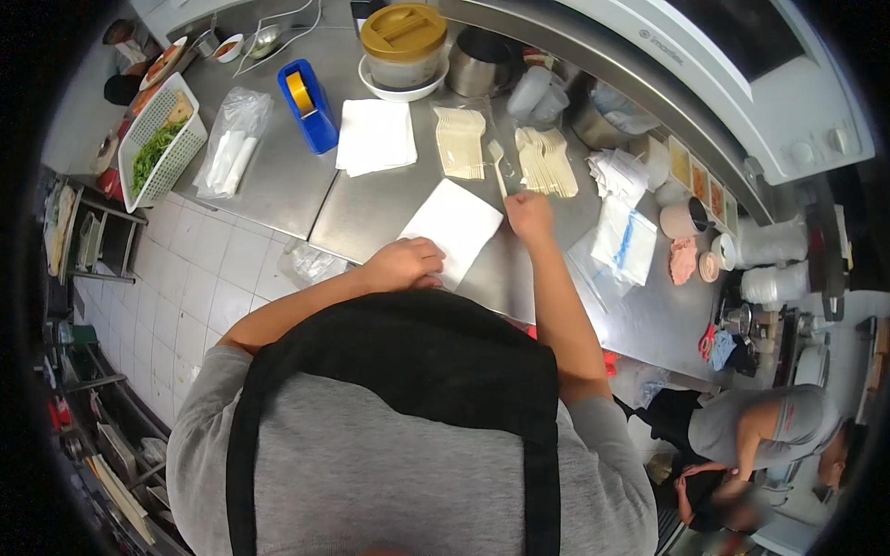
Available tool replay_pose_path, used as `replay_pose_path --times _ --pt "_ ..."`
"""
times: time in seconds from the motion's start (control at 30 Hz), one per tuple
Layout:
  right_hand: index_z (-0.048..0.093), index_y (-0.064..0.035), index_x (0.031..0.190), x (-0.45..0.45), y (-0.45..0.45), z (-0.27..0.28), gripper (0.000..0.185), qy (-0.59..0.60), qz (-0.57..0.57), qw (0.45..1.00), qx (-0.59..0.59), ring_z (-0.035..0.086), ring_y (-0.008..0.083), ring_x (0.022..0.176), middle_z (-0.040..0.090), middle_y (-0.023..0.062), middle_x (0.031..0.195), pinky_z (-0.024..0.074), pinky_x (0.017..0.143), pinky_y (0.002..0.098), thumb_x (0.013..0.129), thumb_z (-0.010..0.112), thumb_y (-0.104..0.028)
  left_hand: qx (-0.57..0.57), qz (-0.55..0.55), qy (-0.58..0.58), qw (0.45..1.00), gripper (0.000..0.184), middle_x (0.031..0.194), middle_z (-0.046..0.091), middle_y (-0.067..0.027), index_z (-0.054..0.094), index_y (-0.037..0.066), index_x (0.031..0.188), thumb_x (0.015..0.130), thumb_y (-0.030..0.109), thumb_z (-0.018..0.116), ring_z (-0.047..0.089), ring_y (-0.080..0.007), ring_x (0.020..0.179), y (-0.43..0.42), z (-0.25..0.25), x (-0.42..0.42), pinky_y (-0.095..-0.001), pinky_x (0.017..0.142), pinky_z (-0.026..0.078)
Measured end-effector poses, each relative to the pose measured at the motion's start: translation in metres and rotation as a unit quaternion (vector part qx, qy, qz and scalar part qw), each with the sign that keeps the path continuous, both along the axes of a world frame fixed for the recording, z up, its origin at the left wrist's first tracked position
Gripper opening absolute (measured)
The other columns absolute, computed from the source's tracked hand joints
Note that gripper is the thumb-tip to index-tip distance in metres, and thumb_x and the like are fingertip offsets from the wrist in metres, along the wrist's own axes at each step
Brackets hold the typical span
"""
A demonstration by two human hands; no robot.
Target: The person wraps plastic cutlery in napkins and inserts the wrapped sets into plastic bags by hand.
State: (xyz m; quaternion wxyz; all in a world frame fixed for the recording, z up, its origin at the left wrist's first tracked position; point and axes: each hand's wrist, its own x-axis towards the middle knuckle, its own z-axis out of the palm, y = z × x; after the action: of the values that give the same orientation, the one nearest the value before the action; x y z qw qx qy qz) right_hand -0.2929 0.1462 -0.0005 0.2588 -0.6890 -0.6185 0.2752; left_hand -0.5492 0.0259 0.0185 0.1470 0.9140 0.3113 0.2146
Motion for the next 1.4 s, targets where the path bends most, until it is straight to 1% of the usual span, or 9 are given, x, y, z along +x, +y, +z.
replay_pose_path --times 0.03,0.13,0.3,0.43,0.63,0.9,1.13,1.33,1.4 --pt "0.068 -0.0019 0.074 0.006 -0.017 0.020 0.022 0.012 0.002 0.997 -0.080 0.055 0.0127 0.056 0.060 0.0034 0.060 0.0438 0.054 0.0305 0.076 0.066 -0.024 -0.011 -0.001 -0.013 1.000 0.019 0.102 0.063 -0.0084 0.065 0.007 0.087 0.080 0.024 0.069 0.059 -0.0276 0.098 -0.001 -0.006 0.000 -0.0365 0.083 0.049" --pt "0.069 -0.0016 0.077 0.048 -0.053 0.011 0.022 0.130 -0.008 0.978 -0.162 0.056 0.0122 0.061 0.063 0.0044 0.066 0.0440 0.057 0.0296 0.077 0.066 -0.024 -0.037 0.000 -0.034 0.999 0.018 0.105 0.061 -0.0079 0.066 0.008 0.084 0.078 0.024 0.071 0.057 -0.0272 0.099 -0.003 -0.016 0.003 -0.0357 0.084 0.049" --pt "0.069 -0.0015 0.084 0.073 -0.053 0.018 0.024 -0.023 0.032 0.996 0.074 0.059 0.0223 0.066 0.064 0.0091 0.072 0.0465 0.063 0.0342 0.079 0.067 -0.025 -0.059 -0.001 -0.054 0.997 0.016 0.109 0.058 -0.0073 0.066 0.010 0.084 0.077 0.021 0.073 0.055 -0.0273 0.100 -0.005 -0.020 0.014 -0.0355 0.084 0.049" --pt "0.069 -0.0047 0.089 0.089 0.013 -0.014 0.024 -0.180 -0.044 0.950 0.253 0.060 0.0292 0.077 0.062 0.0120 0.080 0.0486 0.071 0.0382 0.078 0.069 -0.025 -0.106 0.030 -0.045 0.993 0.017 0.104 0.058 -0.0070 0.065 0.010 0.086 0.075 0.018 0.074 0.055 -0.0285 0.099 -0.007 -0.006 0.020 -0.0365 0.082 0.049" --pt "0.068 -0.0090 0.085 0.097 0.035 -0.021 0.021 -0.156 -0.046 0.976 0.147 0.058 0.0284 0.084 0.061 0.0120 0.087 0.0484 0.077 0.0382 0.075 0.072 -0.027 -0.089 0.055 -0.104 0.989 0.017 0.104 0.057 -0.0062 0.063 0.010 0.087 0.074 0.012 0.073 0.054 -0.0285 0.097 -0.014 -0.011 0.020 -0.0366 0.082 0.048" --pt "0.070 -0.0171 0.086 0.072 0.015 -0.015 0.010 -0.189 -0.052 0.939 0.283 0.055 0.0296 0.094 0.057 0.0083 0.098 0.0461 0.082 0.0392 0.078 0.068 -0.023 -0.075 0.071 -0.114 0.988 0.017 0.100 0.058 -0.0035 0.062 0.010 0.086 0.074 0.012 0.073 0.054 -0.0263 0.098 -0.018 -0.009 0.022 -0.0367 0.083 0.047" --pt "0.070 -0.0208 0.102 0.062 0.020 -0.029 0.023 -0.203 -0.047 0.937 0.282 0.052 0.0307 0.098 0.055 0.0064 0.100 0.0435 0.081 0.0433 0.079 0.066 -0.024 -0.081 0.061 -0.123 0.987 0.021 0.105 0.057 -0.0053 0.062 0.012 0.090 0.073 0.010 0.074 0.053 -0.0283 0.097 -0.016 -0.018 0.020 -0.0365 0.084 0.046" --pt "0.070 -0.0141 0.092 0.055 0.029 -0.018 0.021 -0.221 -0.070 0.944 0.234 0.054 0.0303 0.094 0.058 0.0085 0.096 0.0459 0.080 0.0420 0.076 0.072 -0.028 -0.077 0.058 -0.127 0.987 0.020 0.106 0.056 -0.0047 0.061 0.012 0.089 0.073 0.010 0.074 0.053 -0.0282 0.097 -0.016 -0.017 0.019 -0.0363 0.084 0.046" --pt "0.069 -0.0148 0.095 0.064 0.037 -0.023 0.022 -0.201 -0.064 0.960 0.186 0.053 0.0302 0.100 0.058 0.0068 0.103 0.0449 0.083 0.0451 0.077 0.071 -0.028 -0.076 0.061 -0.126 0.987 0.020 0.105 0.057 -0.0047 0.061 0.012 0.089 0.073 0.010 0.074 0.053 -0.0282 0.097 -0.015 -0.017 0.019 -0.0362 0.083 0.046"
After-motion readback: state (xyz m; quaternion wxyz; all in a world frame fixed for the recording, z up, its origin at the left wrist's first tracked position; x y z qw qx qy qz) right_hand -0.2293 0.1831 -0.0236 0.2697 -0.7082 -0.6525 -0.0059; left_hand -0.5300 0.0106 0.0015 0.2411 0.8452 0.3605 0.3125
